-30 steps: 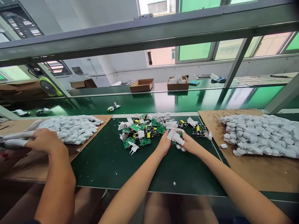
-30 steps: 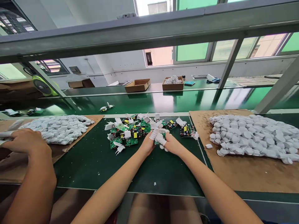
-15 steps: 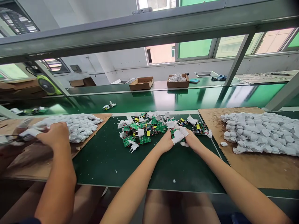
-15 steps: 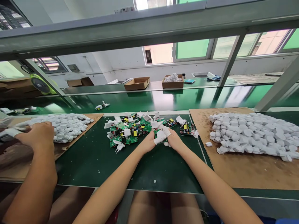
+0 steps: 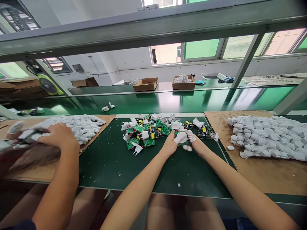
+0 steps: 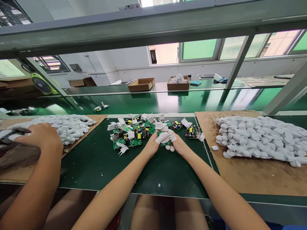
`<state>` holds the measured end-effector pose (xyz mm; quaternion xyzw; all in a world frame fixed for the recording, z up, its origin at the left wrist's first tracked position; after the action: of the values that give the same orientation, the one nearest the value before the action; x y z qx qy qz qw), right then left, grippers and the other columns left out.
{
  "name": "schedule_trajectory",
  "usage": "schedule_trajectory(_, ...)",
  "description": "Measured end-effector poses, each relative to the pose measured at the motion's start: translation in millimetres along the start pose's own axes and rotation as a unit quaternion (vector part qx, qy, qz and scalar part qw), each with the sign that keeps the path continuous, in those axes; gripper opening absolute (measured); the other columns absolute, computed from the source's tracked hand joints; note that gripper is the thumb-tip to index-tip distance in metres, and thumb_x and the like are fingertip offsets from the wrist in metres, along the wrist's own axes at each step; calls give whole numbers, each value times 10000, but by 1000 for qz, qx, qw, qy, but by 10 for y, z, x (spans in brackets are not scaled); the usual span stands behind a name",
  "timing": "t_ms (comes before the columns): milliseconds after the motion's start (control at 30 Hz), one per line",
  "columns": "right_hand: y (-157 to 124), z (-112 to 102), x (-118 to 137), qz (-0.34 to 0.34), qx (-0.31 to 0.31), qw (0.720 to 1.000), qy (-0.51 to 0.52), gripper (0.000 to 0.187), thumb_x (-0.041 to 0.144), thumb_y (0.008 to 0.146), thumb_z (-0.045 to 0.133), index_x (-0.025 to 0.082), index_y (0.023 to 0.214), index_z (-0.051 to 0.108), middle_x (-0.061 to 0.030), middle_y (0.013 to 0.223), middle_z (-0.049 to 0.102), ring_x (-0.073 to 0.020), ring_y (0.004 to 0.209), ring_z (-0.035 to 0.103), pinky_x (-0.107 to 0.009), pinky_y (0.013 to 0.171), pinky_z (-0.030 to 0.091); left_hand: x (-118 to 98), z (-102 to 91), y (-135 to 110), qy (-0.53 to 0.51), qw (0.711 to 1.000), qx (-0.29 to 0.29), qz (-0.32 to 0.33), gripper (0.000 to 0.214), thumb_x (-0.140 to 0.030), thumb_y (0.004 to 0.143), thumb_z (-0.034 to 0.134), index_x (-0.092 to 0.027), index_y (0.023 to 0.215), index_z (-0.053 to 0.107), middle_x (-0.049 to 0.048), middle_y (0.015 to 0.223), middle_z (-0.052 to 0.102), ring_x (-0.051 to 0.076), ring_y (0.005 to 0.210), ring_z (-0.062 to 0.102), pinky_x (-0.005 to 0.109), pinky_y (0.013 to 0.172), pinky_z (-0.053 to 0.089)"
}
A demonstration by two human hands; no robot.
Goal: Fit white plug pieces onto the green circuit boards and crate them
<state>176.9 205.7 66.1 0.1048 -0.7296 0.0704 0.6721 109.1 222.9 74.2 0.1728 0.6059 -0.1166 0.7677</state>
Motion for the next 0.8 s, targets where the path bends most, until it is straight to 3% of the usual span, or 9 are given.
schedule_trajectory(167,-26,8,53,11,-9,1000,-11,636,672,715,297,145,1040,445,37,478,435,-59,350,335,-159,337,267,50,41,-3,-66,997,17,-36,565,-565,601,569,-182,1015,537,60,986,590,219,990,500,320,874,389)
schedule_trajectory(333,-45,11,53,33,-19,998,-40,543,572,682,474,166,1039,428,29,600,444,-63,423,386,-150,340,276,166,31,54,-93,994,35,-43,557,-624,659,450,-182,981,558,56,957,601,203,992,503,312,893,372)
schedule_trajectory(400,-38,-30,40,30,-28,996,-81,488,534,721,444,172,1048,424,16,641,462,-73,441,406,-166,360,301,211,-49,82,-46,998,6,-43,521,-604,668,460,-180,951,568,58,964,599,204,994,501,310,895,366)
schedule_trajectory(467,-33,-148,55,19,-77,981,-176,418,480,786,363,155,1039,436,-12,669,495,-105,489,453,-205,421,354,222,-183,88,17,997,-62,-50,510,-590,654,493,-171,936,560,68,940,602,213,942,531,319,850,396)
schedule_trajectory(533,-47,-280,124,18,-147,930,-336,378,410,834,298,122,1016,460,-58,694,534,-160,583,508,-260,518,392,193,-265,65,44,991,-115,-61,520,-580,628,531,-166,942,538,71,892,607,206,826,578,306,749,442)
schedule_trajectory(600,-64,-303,235,21,-171,855,-489,372,374,852,285,103,1023,474,-96,730,564,-212,676,537,-299,592,397,178,-193,52,11,993,-87,-81,526,-573,610,553,-174,950,527,64,874,605,183,733,594,264,634,460)
schedule_trajectory(700,-80,-116,419,-22,-85,770,-632,348,356,843,347,115,1058,479,-124,861,572,-244,804,536,-299,631,404,187,-36,42,-53,993,-14,-103,498,-507,553,640,-181,917,544,43,859,604,148,702,583,214,562,463)
schedule_trajectory(800,-178,-113,579,-43,-28,698,-714,298,305,831,381,127,1038,499,-125,930,556,-245,854,525,-294,649,416,299,-137,47,-38,987,-64,-140,455,-411,510,698,-154,854,548,45,784,604,136,621,581,182,469,443)
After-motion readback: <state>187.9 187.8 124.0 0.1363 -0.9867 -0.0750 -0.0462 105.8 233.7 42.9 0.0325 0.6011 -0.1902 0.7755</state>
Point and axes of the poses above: each hand's wrist, its own y-axis towards the middle knuckle, its own z-axis out of the palm, x = y × z, the point moved 8 cm from there along y, towards the middle knuckle
